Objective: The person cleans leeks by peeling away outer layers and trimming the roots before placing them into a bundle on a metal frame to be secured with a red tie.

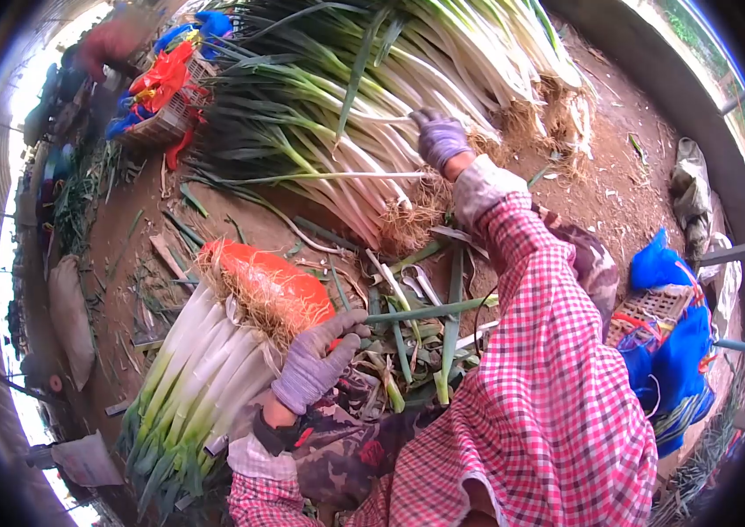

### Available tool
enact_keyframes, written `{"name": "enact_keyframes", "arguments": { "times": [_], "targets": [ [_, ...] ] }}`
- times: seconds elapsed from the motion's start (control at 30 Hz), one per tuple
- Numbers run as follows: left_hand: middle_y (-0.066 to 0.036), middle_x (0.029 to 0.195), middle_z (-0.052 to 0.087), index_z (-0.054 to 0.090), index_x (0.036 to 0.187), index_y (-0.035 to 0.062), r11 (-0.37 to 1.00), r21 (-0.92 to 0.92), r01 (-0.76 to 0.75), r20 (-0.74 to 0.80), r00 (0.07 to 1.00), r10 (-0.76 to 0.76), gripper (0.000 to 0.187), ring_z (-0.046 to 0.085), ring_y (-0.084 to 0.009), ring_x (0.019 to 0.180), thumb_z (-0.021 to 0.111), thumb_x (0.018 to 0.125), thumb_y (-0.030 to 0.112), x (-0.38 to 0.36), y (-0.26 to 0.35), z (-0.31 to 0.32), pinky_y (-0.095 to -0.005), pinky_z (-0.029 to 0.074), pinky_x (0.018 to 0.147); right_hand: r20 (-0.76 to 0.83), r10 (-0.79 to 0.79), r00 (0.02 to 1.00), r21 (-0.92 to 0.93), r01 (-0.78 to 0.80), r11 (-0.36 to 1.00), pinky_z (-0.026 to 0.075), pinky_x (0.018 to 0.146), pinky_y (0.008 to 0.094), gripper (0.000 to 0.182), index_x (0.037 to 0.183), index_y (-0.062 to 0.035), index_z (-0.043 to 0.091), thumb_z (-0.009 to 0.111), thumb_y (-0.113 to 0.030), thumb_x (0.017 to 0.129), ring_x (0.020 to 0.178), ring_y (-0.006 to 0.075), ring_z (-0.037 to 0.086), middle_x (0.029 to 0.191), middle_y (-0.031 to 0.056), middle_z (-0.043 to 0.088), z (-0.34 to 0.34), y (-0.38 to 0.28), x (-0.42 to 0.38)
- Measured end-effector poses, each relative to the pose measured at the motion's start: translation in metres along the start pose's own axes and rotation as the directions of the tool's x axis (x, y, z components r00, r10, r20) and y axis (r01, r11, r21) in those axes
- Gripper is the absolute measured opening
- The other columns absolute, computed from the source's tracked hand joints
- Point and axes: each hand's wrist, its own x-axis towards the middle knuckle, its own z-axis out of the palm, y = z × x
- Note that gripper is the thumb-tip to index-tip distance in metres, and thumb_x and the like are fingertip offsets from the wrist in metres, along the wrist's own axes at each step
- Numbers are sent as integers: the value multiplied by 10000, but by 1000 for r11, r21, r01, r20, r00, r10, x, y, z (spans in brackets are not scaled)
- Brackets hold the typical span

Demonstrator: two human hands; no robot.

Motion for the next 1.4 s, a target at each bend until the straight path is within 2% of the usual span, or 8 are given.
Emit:
{"name": "enact_keyframes", "arguments": {
  "times": [0.13,0.33,0.57,0.8,0.93,1.07,1.13,1.4],
  "targets": [
    [-58,1056,650,521,1283,-6,998,-4,61,20,998,-61,401,593,-99,976,569,933,184,1,2,-7,-229,468,858,304,253,919,-156,-214,964,411,1009,409,528,1410,-247,386,510,-168,903,1239,275,493,1364,128,488,-2,22,10],
    [-60,1066,651,512,1295,-9,996,-12,89,76,993,-88,409,565,-86,960,581,932,168,4,-21,-3,-226,459,845,522,73,850,-38,-62,997,542,763,439,413,1214,-114,525,624,-315,867,850,238,690,930,145,693,16,-17,-22],
    [-58,1073,645,509,1299,-6,987,-37,158,114,982,-153,395,562,-88,968,561,930,122,5,-28,-3,-226,461,845,108,189,976,180,-206,962,470,903,429,402,1270,-160,505,528,-308,897,1061,337,588,1239,140,566,28,-13,24],
    [-90,1065,662,508,1286,-16,989,32,146,94,984,-148,389,598,-118,976,555,926,123,13,-19,-8,-249,471,857,297,377,877,98,-421,902,407,1000,461,416,1299,-158,492,477,-252,894,1164,380,518,1327,165,488,60,3,37],
    [-99,1065,665,510,1283,-16,990,65,129,121,983,-136,391,608,-133,993,563,927,134,15,-23,-8,-264,479,860,184,268,946,108,-290,951,476,903,441,425,1317,-208,482,449,-134,900,1143,284,565,1301,108,532,13,14,53],
    [-81,1036,664,547,1261,44,971,-109,213,101,974,-202,357,622,-115,930,565,912,116,19,-19,-3,-256,500,820,-232,311,922,7,-318,948,391,1000,488,425,1322,-186,478,442,-176,898,1236,285,477,1345,100,497,38,63,81],
    [-76,1022,667,549,1259,39,981,-55,184,83,980,-180,357,622,-114,921,569,913,126,21,-36,-2,-255,500,813,-66,516,854,195,-496,846,348,1031,520,429,1327,-192,471,456,-220,899,1299,286,403,1381,92,460,46,74,83],
    [-90,1037,671,564,1243,41,993,62,97,80,992,-102,374,630,-134,917,602,906,200,19,-33,-2,-258,487,827,320,199,926,247,-284,926,497,842,427,341,1119,-80,598,568,-327,885,955,316,649,1035,196,664,-21,20,40]
  ]
}}
